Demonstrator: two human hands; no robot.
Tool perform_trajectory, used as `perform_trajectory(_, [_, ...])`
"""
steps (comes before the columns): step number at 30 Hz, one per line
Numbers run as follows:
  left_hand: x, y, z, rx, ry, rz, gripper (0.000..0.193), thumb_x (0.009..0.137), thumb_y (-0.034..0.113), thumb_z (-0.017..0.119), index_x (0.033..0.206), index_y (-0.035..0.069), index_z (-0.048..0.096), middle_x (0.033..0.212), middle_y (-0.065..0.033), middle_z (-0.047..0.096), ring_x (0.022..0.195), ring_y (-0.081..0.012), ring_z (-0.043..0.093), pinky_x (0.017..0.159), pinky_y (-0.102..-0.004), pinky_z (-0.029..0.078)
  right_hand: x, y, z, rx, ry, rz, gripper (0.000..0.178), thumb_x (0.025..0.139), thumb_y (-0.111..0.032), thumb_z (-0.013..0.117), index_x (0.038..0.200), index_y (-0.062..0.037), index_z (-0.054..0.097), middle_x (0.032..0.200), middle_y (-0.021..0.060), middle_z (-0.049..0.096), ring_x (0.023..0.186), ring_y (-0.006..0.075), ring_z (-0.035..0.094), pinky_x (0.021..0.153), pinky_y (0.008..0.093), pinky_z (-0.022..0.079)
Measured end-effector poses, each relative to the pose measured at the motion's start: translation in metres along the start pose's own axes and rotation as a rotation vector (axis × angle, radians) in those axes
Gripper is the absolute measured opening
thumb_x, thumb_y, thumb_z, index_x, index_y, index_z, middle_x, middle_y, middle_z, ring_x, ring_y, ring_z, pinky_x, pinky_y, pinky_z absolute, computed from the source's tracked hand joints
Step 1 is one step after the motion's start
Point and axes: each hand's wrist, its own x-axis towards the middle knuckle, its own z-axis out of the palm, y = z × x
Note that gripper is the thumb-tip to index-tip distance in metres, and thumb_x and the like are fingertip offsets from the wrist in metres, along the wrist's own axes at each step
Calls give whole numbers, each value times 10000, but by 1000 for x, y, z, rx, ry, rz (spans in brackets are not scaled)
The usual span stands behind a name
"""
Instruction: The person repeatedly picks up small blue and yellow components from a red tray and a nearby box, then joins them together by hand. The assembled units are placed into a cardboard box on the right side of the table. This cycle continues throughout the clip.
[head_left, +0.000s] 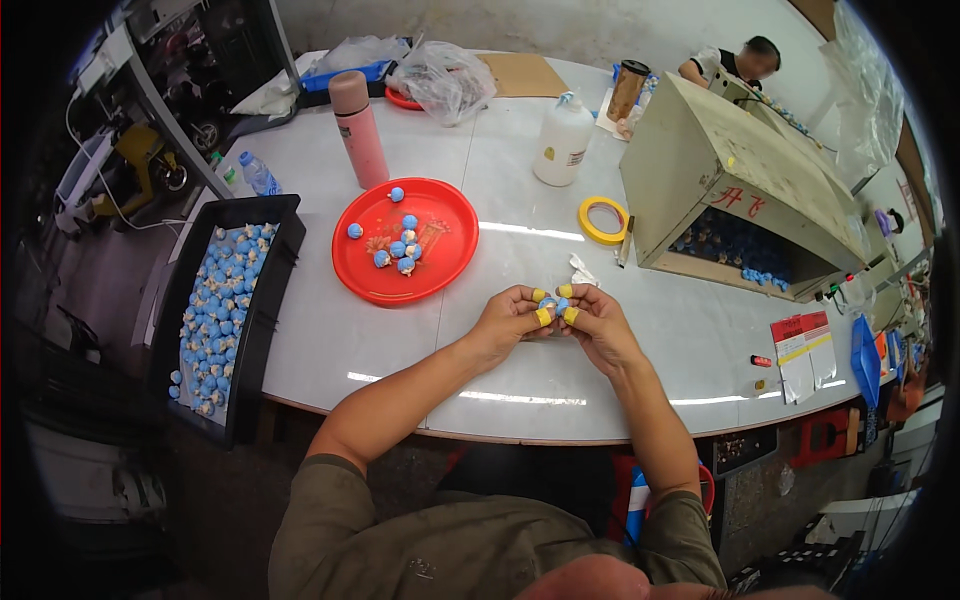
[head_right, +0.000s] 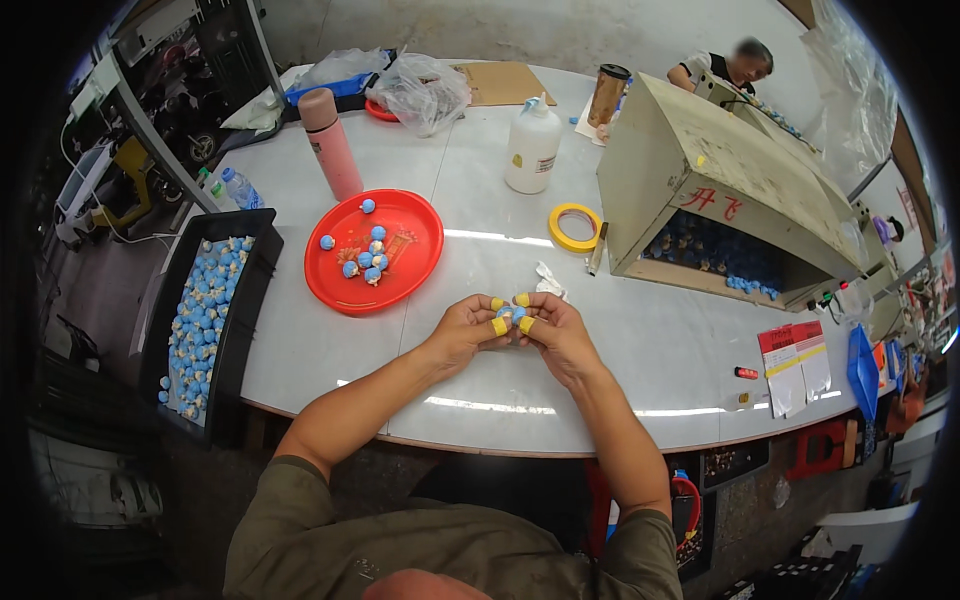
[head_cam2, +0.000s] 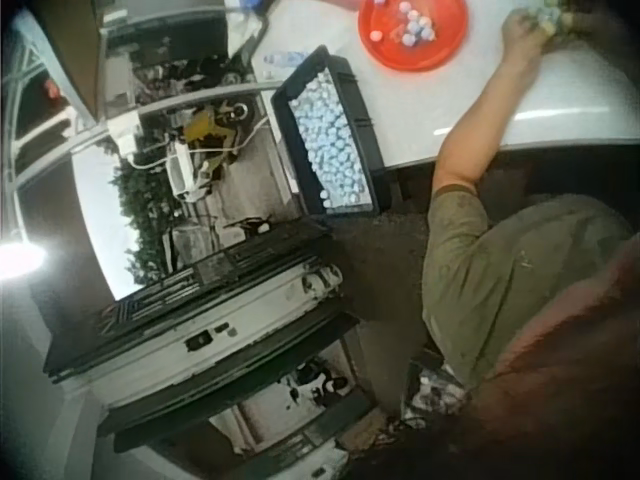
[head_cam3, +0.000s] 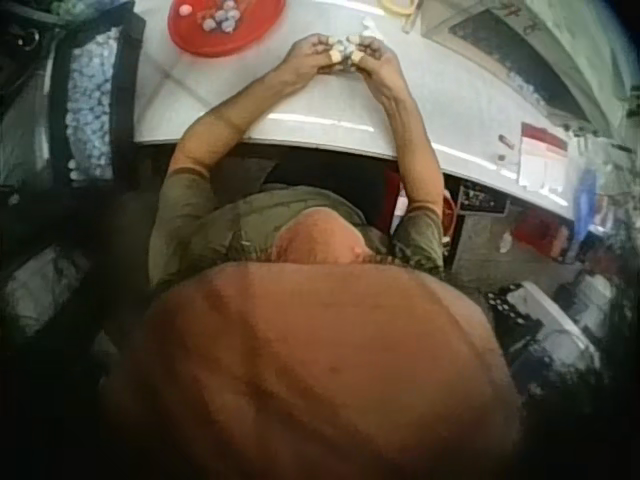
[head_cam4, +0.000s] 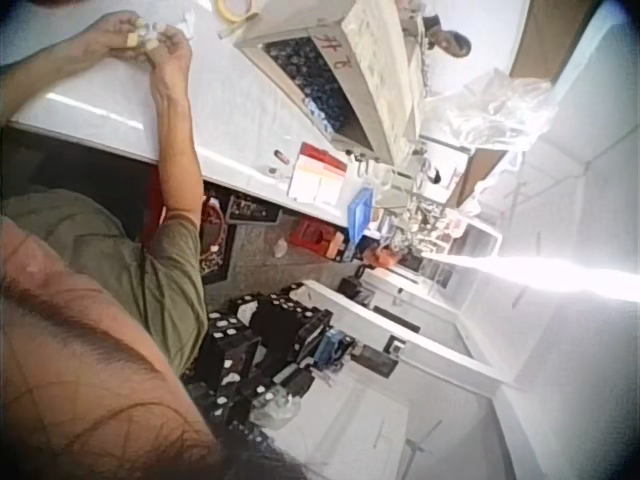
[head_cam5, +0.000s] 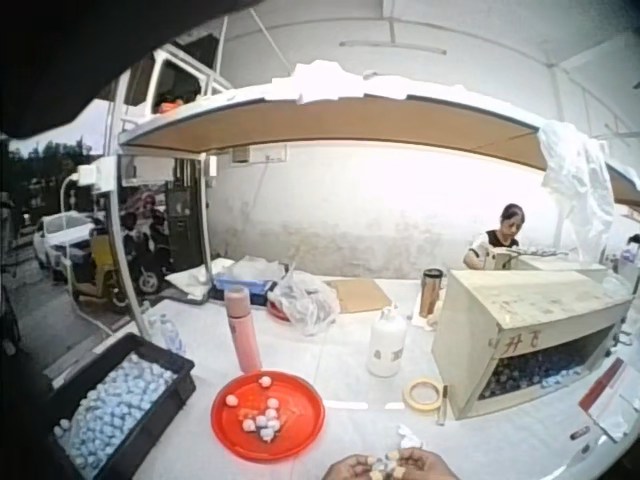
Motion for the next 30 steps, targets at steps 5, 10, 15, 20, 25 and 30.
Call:
perform_trajectory(5, [2, -2, -1, 13, 7, -11, 263, 944, 131, 686, 1135, 34, 533, 1107, -91, 666, 1021, -174, 666, 873, -294, 576, -1, 15, 6, -330, 149, -75, 274, 913, -17, 634, 1183, 18, 599, 1028, 56, 627, 848, 112, 601, 730, 232, 493])
perform_trajectory(10, [0, -2, 1, 6, 23, -57, 247, 946, 128, 682, 1135, 32, 556, 1111, -95, 666, 1027, -166, 667, 874, -293, 576, 4, 41, -10, -595, 103, -512, 284, 907, -7, 633, 1189, 15, 607, 1131, 60, 574, 912, 114, 572, 736, 232, 473])
perform_trajectory(15, [1, -1, 1, 11, 38, -72, 225, 971, 147, 648, 1146, 36, 563, 1120, -95, 662, 1032, -177, 671, 876, -295, 577, 0, 31, -4, -706, 83, -600, 308, 870, 35, 619, 1173, -20, 633, 1122, 69, 577, 873, 125, 560, 699, 232, 460])
perform_trajectory(20, [1, 5, 1, -172, 0, -145, 219, 1020, 157, 558, 1180, 8, 543, 1151, -115, 656, 1035, -200, 682, 870, -285, 579, 9, 37, -20, -491, 61, -507, 304, 889, 26, 611, 1192, 8, 615, 1085, 52, 596, 887, 120, 570, 730, 228, 470])
perform_trajectory(25, [3, 1, -4, -173, -34, -118, 230, 1011, 116, 560, 1213, 9, 538, 1171, -125, 642, 1051, -208, 676, 890, -286, 576, 6, 27, -22, -308, 13, -302, 318, 896, 1, 637, 1210, 27, 598, 1012, 26, 615, 899, 101, 565, 744, 226, 471])
perform_trajectory(30, [5, -4, -5, -137, -16, -93, 268, 993, 108, 594, 1233, 1, 539, 1172, -114, 634, 1036, -184, 662, 904, -281, 569, 7, 30, -30, -583, 18, -418, 363, 884, 6, 649, 1240, 24, 580, 1133, 59, 620, 938, 104, 578, 817, 245, 478])
